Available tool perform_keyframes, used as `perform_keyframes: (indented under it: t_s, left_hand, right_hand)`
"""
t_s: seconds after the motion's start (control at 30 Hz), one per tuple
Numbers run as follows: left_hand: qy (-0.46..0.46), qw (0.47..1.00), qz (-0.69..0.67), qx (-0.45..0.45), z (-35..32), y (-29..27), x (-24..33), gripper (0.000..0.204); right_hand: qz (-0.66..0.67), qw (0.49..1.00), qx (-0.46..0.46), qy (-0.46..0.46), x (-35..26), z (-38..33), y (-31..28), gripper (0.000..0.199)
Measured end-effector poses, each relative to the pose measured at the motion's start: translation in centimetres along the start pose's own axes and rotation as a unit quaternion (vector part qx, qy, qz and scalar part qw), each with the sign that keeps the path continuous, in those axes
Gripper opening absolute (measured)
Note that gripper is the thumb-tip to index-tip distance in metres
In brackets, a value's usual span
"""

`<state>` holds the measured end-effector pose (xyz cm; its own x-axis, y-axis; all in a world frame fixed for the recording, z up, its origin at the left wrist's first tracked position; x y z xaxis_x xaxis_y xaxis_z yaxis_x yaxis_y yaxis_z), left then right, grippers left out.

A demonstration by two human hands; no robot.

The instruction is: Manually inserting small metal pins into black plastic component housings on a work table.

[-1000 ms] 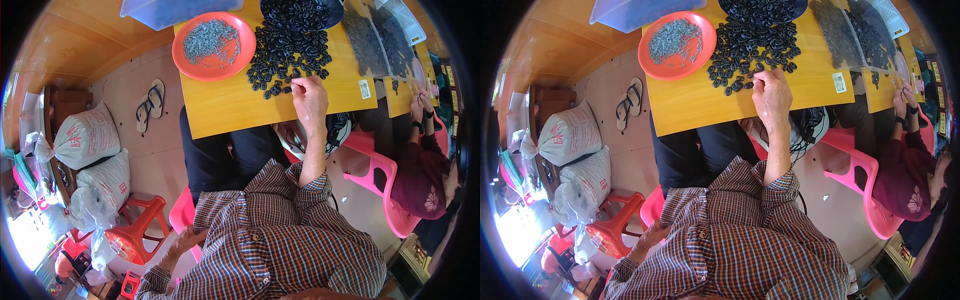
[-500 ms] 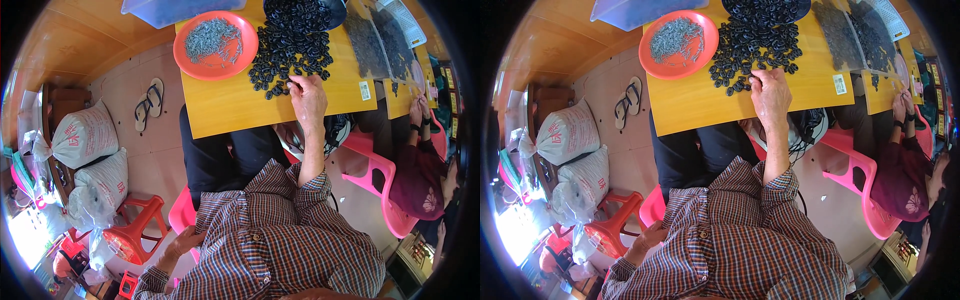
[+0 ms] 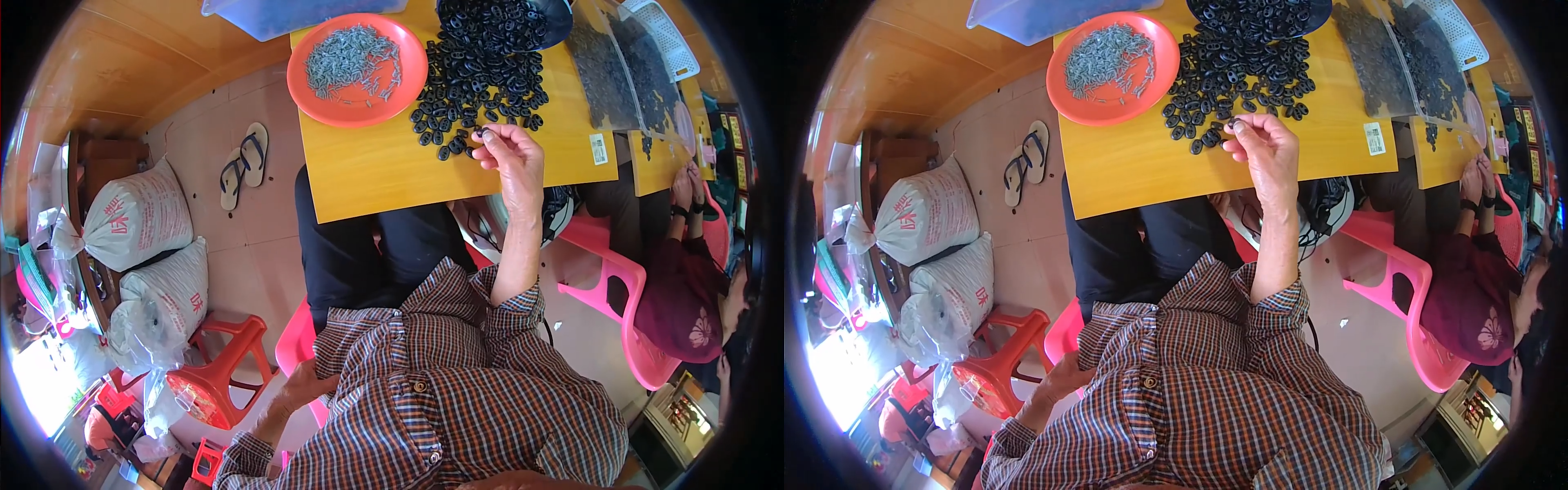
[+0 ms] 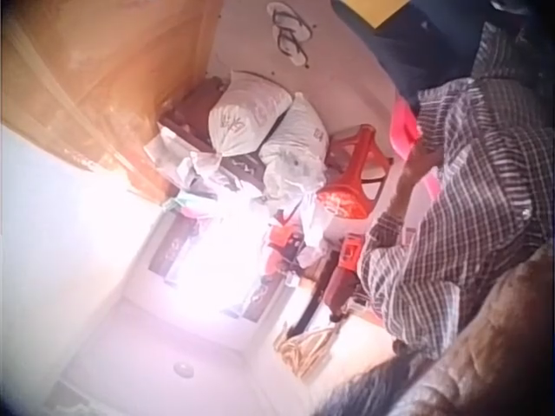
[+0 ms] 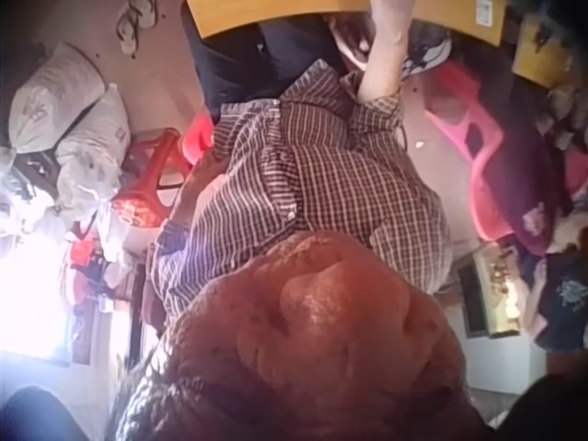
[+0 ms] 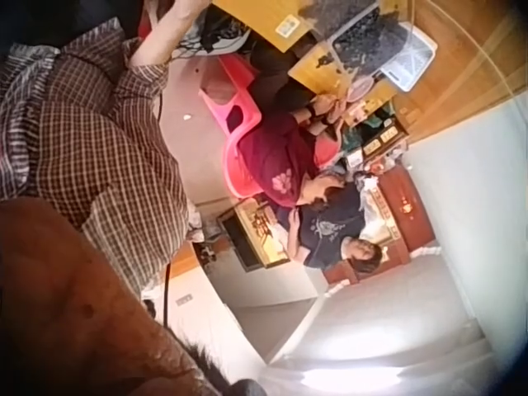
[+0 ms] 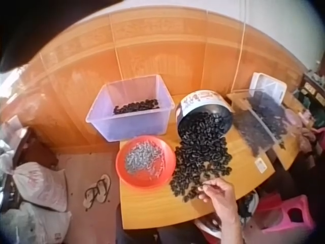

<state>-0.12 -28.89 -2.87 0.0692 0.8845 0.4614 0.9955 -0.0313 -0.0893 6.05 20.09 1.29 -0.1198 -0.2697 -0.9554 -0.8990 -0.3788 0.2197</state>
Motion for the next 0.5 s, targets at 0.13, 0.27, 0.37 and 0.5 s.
perform_keyframes:
  t_s: [0.13,0.27,0.37,0.5]
  left_hand:
    - [-0.033,0.99,-0.13,-0.045,0.1,1.9,-1.1,0.043]
    - [-0.014,0.98,-0.169,-0.1,0.4,2.4,-2.5,0.04]
    - [0.028,0.977,-0.2,-0.072,0.1,1.1,0.7,0.038]
    - [0.014,0.989,-0.115,-0.088,0.3,0.6,1.7,0.036]
  right_hand:
    - [0.069,0.996,-0.015,0.061,1.0,-0.3,0.1,0.016]
    - [0.074,0.994,-0.023,0.073,1.1,-0.6,0.5,0.017]
    - [0.076,0.994,-0.034,0.077,1.5,-0.8,1.2,0.018]
    - [0.08,0.992,-0.063,0.075,1.5,-1.1,1.9,0.022]
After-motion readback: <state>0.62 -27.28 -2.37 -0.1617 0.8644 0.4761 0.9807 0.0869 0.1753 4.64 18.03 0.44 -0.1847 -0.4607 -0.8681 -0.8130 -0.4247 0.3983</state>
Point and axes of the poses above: each hand's wrist, its own z-axis towards the middle knuckle, its own y-axis out of the palm, x = y × z, the point moved 8 cm from there along z, towards the middle knuckle, and after that the axes turned 15 degrees about z, right-handed, at the moved point
